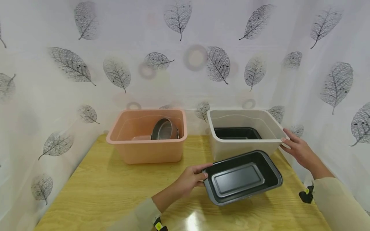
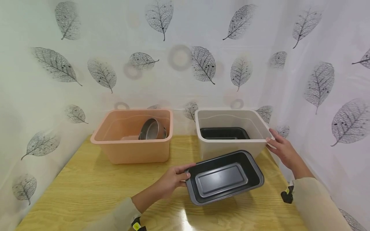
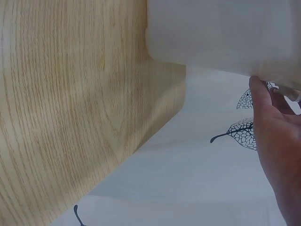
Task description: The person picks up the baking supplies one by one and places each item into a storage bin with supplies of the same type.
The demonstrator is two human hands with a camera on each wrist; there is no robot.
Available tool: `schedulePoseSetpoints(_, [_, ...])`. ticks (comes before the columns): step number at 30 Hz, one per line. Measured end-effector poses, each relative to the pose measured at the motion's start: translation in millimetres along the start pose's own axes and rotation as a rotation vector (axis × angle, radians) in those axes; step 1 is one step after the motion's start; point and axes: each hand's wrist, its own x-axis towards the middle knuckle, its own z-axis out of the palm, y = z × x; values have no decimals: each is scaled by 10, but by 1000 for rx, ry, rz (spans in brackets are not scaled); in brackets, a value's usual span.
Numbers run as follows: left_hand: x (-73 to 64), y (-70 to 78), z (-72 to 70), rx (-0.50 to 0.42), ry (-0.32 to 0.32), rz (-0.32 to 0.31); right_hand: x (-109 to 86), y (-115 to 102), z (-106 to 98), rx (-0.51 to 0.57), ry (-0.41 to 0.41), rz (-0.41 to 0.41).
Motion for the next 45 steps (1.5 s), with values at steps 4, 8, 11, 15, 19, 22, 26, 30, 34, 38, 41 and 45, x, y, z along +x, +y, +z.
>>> schedulePoseSetpoints(4, [38, 143, -25, 23, -35, 9, 9, -7, 4, -1, 9, 10])
schedulePoseSetpoints(8, [79, 301, -28, 43, -60, 24, 12, -5, 1, 54, 3, -7])
schedulePoseSetpoints(11, [124, 416, -32, 61, -81, 51, 15, -1, -1, 79, -1, -19])
schedulePoseSetpoints(15, [215, 532, -56, 72, -95, 78, 20, 8, -1, 68, 8, -20])
schedulePoseSetpoints(19, [305, 611, -92, 82, -88, 89, 23, 12, 18, 61, 9, -25])
schedulePoseSetpoints(22, [374, 667, -108, 97, -79, 98, 18, 14, 47, 92, 5, -38])
schedulePoseSetpoints(26, [478, 742, -116, 105, -78, 108, 15, 24, 72, 145, 14, -58])
schedulePoseSetpoints(30, [558, 839, -105, 117, -83, 112, 15, 39, 65, 201, 10, -71])
schedulePoseSetpoints(34, [647, 936, -85, 132, -80, 107, 7, 51, 47, 237, 6, -67])
schedulePoseSetpoints(38, [770, 1018, -84, 144, -65, 106, 13, 45, 43, 214, 5, -46])
schedulePoseSetpoints(41, [881, 1091, -87, 146, -61, 111, 19, 39, 41, 183, 6, -39])
schedulePoseSetpoints(45, [1030, 1197, -106, 153, -54, 110, 16, 24, 48, 151, 28, -15])
